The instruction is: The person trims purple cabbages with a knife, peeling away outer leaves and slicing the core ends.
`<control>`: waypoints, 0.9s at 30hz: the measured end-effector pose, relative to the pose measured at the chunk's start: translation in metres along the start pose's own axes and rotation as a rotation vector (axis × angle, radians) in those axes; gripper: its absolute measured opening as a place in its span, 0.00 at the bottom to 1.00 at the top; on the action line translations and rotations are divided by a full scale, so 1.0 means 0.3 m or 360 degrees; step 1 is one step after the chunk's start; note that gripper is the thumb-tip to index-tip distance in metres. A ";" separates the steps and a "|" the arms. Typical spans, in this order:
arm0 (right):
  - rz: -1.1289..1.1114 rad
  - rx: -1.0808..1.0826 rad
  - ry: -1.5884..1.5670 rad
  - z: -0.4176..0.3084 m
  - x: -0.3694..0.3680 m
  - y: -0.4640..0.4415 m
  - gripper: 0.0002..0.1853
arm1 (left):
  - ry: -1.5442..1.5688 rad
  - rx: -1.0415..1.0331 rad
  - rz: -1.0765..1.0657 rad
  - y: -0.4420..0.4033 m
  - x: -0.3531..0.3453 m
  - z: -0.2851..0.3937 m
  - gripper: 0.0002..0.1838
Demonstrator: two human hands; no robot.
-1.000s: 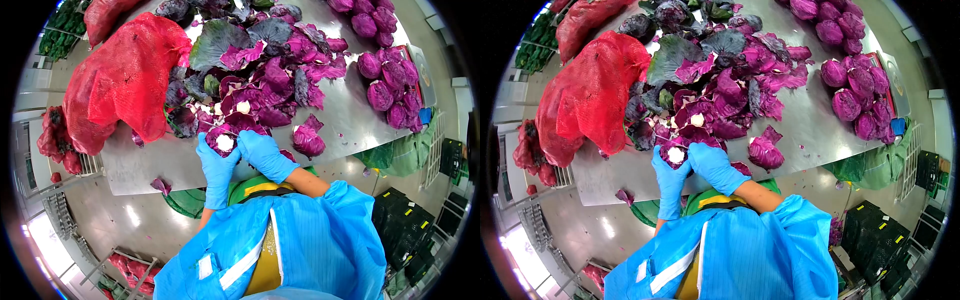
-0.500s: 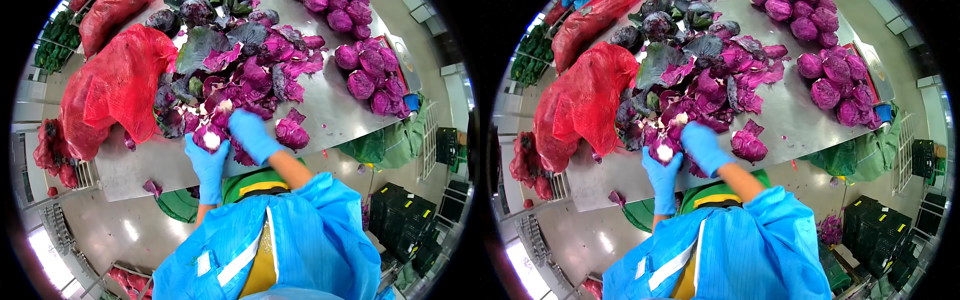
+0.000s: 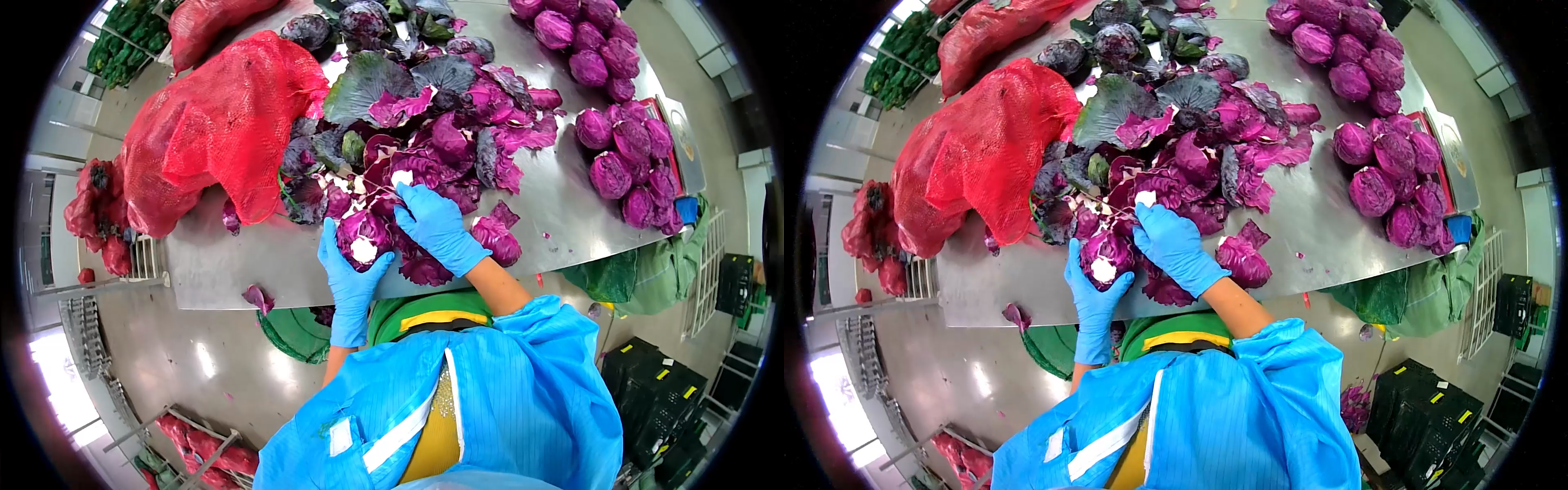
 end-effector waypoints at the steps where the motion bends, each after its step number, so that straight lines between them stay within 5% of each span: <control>1: 0.0055 0.0115 0.0003 -0.020 0.002 0.002 0.27 | 0.0062 0.0089 -0.0101 0.000 0.022 0.011 0.65; 3: 0.0165 0.0360 -0.0004 -0.078 0.000 0.009 0.24 | 0.0521 0.0142 -0.0107 -0.012 -0.002 -0.052 0.67; 4: 0.0220 0.0476 -0.0017 -0.112 -0.001 0.018 0.22 | 0.0257 0.0308 -0.0076 0.002 0.000 -0.099 0.63; 7: 0.0156 0.0501 -0.0056 -0.190 0.042 0.012 0.21 | 0.1084 0.1006 -0.0273 0.013 -0.006 -0.117 0.49; 12: 0.0531 0.0224 -0.0657 -0.090 0.189 -0.052 0.14 | 0.1687 0.0655 -0.0324 0.035 0.031 -0.097 0.46; 14: 0.0294 -0.0554 -0.0779 0.122 0.213 -0.063 0.22 | 0.2044 0.0713 -0.0317 0.040 0.038 -0.098 0.47; 15: 0.0363 -0.0349 -0.0436 0.138 0.252 -0.074 0.26 | 0.2194 0.0720 -0.0291 0.033 0.036 -0.089 0.48; 17: 0.0323 -0.0226 0.0031 0.103 0.285 -0.073 0.36 | 0.1722 0.0608 -0.0274 0.001 0.038 -0.103 0.49; 20: 0.0120 0.0132 -0.0399 -0.045 0.205 -0.059 0.37 | 0.1168 0.0328 -0.0247 -0.043 0.020 -0.128 0.52; 22: -0.0103 0.0061 -0.0583 -0.088 0.117 -0.051 0.37 | 0.1074 0.0142 -0.0230 -0.064 0.007 -0.093 0.52; 26: -0.0596 -0.0777 -0.1407 -0.026 -0.055 -0.048 0.27 | 0.0862 0.0021 -0.0283 -0.077 0.015 -0.077 0.56; 27: -0.0611 -0.0630 -0.1418 -0.038 -0.073 -0.051 0.25 | 0.1000 0.0074 -0.0313 -0.073 0.019 -0.053 0.57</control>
Point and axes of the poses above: each hand's wrist, its own y-axis away from the middle knuckle, its own x-axis out of the back of the hand, z = x × y, the point moved 6 cm from there along -y, towards the middle knuckle, and after that the axes turned 11 degrees about -y, right-handed, at the moved point
